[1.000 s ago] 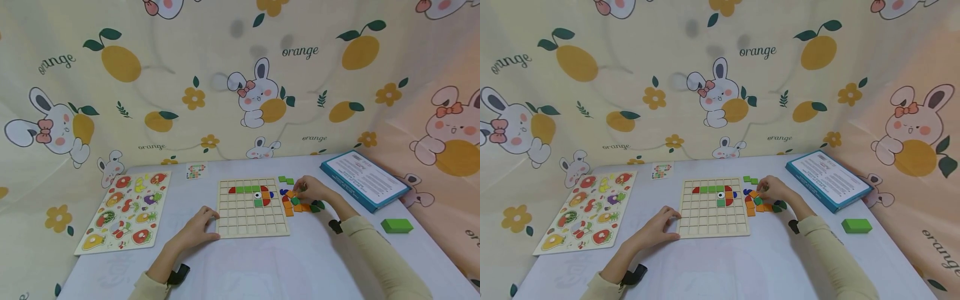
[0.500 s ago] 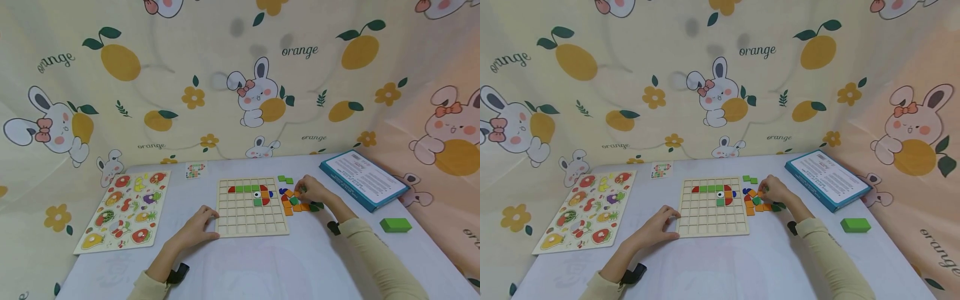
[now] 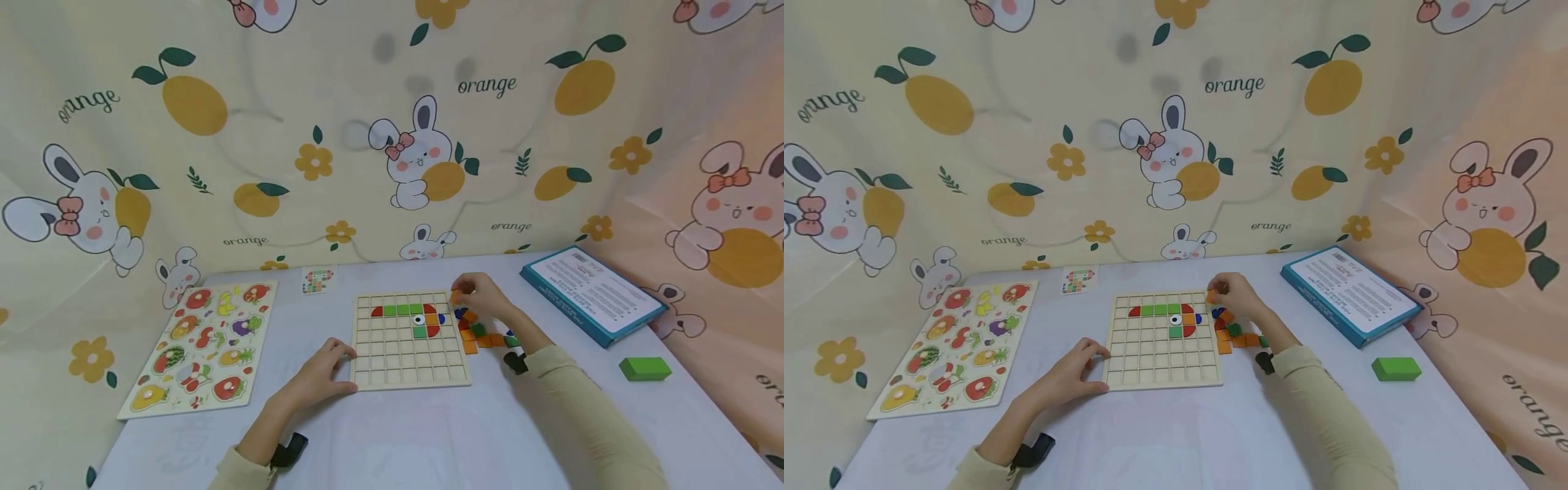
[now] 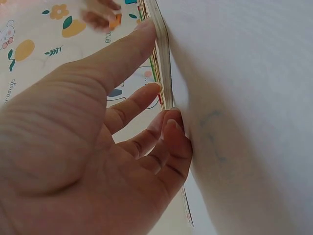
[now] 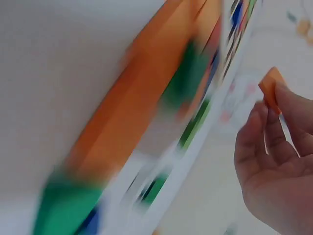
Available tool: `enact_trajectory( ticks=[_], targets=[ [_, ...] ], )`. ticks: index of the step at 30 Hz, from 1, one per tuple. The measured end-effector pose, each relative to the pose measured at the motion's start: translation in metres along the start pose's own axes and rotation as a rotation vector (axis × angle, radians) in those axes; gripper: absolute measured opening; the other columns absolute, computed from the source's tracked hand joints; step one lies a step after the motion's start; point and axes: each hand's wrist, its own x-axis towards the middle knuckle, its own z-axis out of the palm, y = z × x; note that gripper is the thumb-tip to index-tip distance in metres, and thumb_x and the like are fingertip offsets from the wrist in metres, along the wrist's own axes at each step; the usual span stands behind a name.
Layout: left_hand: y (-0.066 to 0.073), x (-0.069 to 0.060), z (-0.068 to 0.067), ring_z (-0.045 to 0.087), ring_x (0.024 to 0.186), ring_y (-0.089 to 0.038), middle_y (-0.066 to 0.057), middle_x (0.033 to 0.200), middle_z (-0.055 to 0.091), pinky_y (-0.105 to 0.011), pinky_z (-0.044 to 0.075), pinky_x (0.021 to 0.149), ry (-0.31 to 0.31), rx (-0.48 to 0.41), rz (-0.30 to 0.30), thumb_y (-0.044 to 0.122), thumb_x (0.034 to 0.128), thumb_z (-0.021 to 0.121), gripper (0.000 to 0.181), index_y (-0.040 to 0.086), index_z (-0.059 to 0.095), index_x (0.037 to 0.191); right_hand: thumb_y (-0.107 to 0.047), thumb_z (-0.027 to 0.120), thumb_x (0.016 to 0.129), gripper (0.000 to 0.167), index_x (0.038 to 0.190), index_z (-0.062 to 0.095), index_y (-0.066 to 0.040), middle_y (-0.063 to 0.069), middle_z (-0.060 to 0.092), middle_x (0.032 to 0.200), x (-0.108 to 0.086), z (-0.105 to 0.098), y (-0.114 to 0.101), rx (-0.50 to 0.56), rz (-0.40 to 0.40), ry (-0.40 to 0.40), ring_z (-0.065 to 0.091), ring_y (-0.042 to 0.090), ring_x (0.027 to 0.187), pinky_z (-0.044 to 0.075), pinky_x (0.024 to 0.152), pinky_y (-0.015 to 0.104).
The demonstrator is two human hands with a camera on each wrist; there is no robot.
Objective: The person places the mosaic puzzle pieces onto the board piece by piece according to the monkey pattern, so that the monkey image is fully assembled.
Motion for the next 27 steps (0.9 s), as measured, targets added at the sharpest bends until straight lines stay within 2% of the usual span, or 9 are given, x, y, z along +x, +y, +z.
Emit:
enact_trajectory(
  ticks=[3,6,10,16,27],
  targets=[
    [-0.001,0.0,0.0,0.048,0.092,-0.015,-0.003,0.115,0.05,-0.032,0.044,0.078,0.001,-0.004,0.001,0.023,0.0798,0.086,0.053,0.008,0.059,0.123,-0.001,0.068,0.092,0.019,0.11,0.067,0.006,0.011,0.065,0.096,0.014,0.021,-0.021,0.069,-0.075,-0.092,0.057,0.024,0.084,0.05,0.071,0.031],
    [-0.002,0.002,0.0,0.048,0.093,-0.014,-0.002,0.116,0.049,-0.033,0.045,0.08,0.0,-0.006,0.0,0.025,0.08,0.085,0.053,0.009,0.059,0.124,0.001,0.066,0.092,0.018,0.108,0.068,0.008,0.012,0.067,0.095,0.027,0.045,-0.041,0.098,-0.186,-0.181,0.06,0.022,0.083,0.051,0.072,0.03],
    [-0.003,0.004,0.001,0.047,0.094,-0.014,-0.002,0.116,0.049,-0.034,0.045,0.082,-0.008,-0.017,-0.008,0.026,0.0803,0.085,0.053,0.01,0.059,0.124,0.004,0.065,0.091,0.014,0.104,0.07,0.004,0.012,0.066,0.093,0.041,0.074,-0.06,0.085,-0.264,-0.243,0.059,0.019,0.082,0.05,0.075,0.029],
    [-0.002,0.004,0.001,0.047,0.093,-0.014,-0.002,0.115,0.048,-0.033,0.044,0.08,-0.011,-0.013,-0.006,0.025,0.08,0.085,0.053,0.01,0.059,0.123,0.007,0.065,0.088,0.014,0.1,0.07,0.003,0.01,0.065,0.089,0.046,0.102,-0.078,0.041,-0.267,-0.273,0.056,0.013,0.079,0.048,0.074,0.025],
    [-0.002,0.0,-0.001,0.048,0.095,-0.016,-0.005,0.117,0.05,-0.037,0.045,0.084,-0.001,-0.025,0.004,0.022,0.0793,0.086,0.053,0.008,0.059,0.123,0.005,0.07,0.088,0.008,0.095,0.071,0.001,0.009,0.067,0.089,0.046,0.116,-0.083,0.061,-0.2,-0.218,0.057,0.016,0.08,0.049,0.075,0.027]
  ],
)
